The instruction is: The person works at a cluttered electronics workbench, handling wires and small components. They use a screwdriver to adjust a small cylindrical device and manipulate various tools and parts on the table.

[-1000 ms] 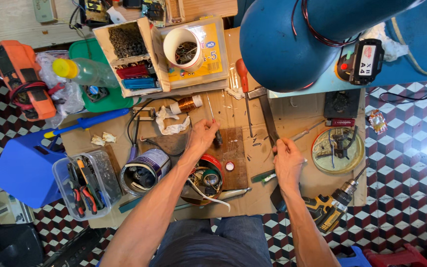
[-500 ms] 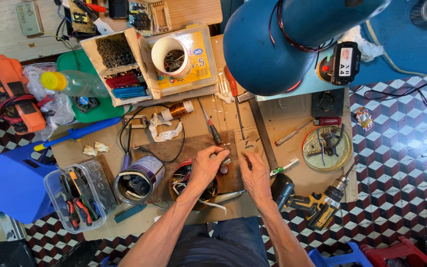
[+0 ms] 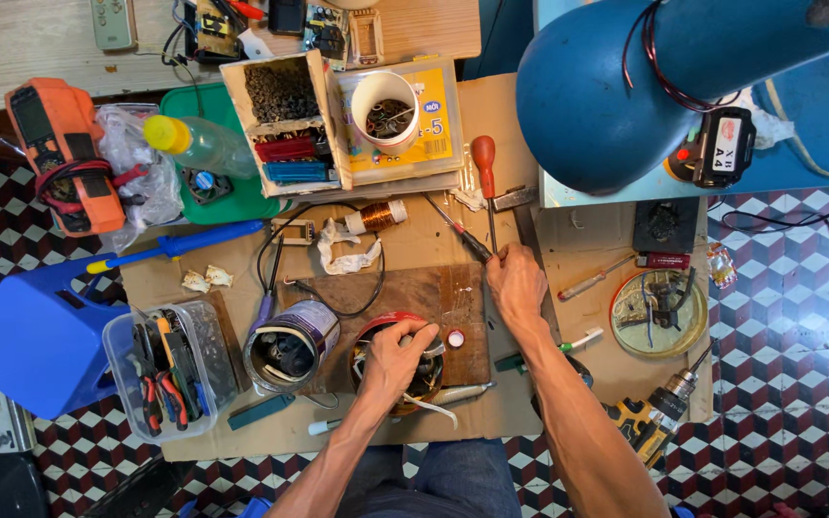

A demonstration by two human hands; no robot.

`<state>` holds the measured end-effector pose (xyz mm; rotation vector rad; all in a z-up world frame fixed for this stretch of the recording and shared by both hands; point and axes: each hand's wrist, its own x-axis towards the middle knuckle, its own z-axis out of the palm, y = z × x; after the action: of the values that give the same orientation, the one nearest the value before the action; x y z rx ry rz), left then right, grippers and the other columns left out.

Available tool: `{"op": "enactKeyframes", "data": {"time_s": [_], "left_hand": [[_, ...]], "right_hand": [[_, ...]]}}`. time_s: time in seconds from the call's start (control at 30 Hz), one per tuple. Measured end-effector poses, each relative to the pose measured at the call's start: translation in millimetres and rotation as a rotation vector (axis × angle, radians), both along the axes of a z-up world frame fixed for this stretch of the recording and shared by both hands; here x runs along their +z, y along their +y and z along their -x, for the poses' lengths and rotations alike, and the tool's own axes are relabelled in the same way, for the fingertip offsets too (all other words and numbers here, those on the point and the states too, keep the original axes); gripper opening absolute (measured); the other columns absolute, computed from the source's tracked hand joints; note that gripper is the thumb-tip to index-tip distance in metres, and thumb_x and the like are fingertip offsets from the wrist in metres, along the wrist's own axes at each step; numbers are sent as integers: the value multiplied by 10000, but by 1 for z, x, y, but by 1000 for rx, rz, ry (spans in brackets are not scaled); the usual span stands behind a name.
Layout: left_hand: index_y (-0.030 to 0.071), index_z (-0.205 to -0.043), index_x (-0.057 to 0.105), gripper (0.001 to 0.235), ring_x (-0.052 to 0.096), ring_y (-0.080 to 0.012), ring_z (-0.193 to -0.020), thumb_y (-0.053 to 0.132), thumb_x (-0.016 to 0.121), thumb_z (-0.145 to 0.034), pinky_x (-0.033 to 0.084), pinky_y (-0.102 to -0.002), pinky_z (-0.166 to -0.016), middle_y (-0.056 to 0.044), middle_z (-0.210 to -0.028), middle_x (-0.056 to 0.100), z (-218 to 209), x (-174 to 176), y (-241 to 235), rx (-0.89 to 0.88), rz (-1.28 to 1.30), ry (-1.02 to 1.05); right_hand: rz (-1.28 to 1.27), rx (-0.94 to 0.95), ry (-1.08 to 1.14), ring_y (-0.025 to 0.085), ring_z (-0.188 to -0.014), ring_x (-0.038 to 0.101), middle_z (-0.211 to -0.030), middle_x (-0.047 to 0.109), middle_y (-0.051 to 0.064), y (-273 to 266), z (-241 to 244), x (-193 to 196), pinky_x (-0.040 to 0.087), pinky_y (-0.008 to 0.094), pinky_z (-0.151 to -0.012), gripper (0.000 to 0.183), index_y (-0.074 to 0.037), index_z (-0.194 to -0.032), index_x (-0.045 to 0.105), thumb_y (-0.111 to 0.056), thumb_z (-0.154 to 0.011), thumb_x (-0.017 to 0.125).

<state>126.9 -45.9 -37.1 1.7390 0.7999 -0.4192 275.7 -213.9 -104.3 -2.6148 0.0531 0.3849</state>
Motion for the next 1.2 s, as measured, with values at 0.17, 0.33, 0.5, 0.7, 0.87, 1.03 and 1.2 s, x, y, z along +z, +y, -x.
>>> {"op": "enactKeyframes", "data": {"time_s": [0.17,0.33,0.5,0.7,0.87,1.03,1.2], "left_hand": [[30,-1014,781,359,686,-152,-720,360,724,-882,536,-315,-694,-109,-797,763,5,3,2,-13,22,52],[11,-994,777,362,696,-137,-746,351,716,-889,547,-298,-718,-98,-828,784,14,4,3,11,73,-22],[25,-997,791,355,703,-157,-764,350,737,-866,543,-309,-730,-106,-848,786,24,5,4,12,29,43],[51,-1037,794,369,730,-157,-797,372,730,-867,560,-298,-753,-86,-876,803,27,5,-1,30,71,149],[60,-1047,794,386,727,-178,-788,393,725,-865,557,-316,-744,-96,-874,801,19,10,-4,-3,77,187],[65,-1040,793,393,730,-175,-796,411,719,-867,557,-324,-752,-86,-883,800,23,6,-4,-7,87,181],[87,-1027,800,382,753,-183,-802,419,718,-859,558,-324,-763,-92,-879,808,32,1,-6,-32,40,187]], "right_hand": [[-165,-14,159,389,-853,700,-925,725,205,4,8,16,538,485,-783,260,-19,-942,696,-275,-911,670],[-474,391,-21,407,-900,697,-1045,698,222,16,0,24,547,471,-790,230,-12,-1121,674,-133,-953,572],[-239,146,-195,476,-866,663,-992,686,256,39,-39,11,517,528,-726,246,-4,-1149,632,-146,-949,617],[-204,205,-89,452,-832,644,-938,652,266,49,-44,-4,501,528,-719,169,11,-999,609,-157,-986,630],[-479,162,-85,362,-797,652,-890,642,242,-7,2,4,531,460,-721,191,25,-922,651,-157,-892,701],[-181,-207,-140,392,-931,704,-1028,726,262,-96,-63,-21,544,434,-807,262,29,-1087,685,-151,-896,700],[-85,-55,-113,454,-1002,677,-1091,718,272,-109,-73,-46,530,488,-841,294,-28,-1156,707,-137,-883,710]]}}
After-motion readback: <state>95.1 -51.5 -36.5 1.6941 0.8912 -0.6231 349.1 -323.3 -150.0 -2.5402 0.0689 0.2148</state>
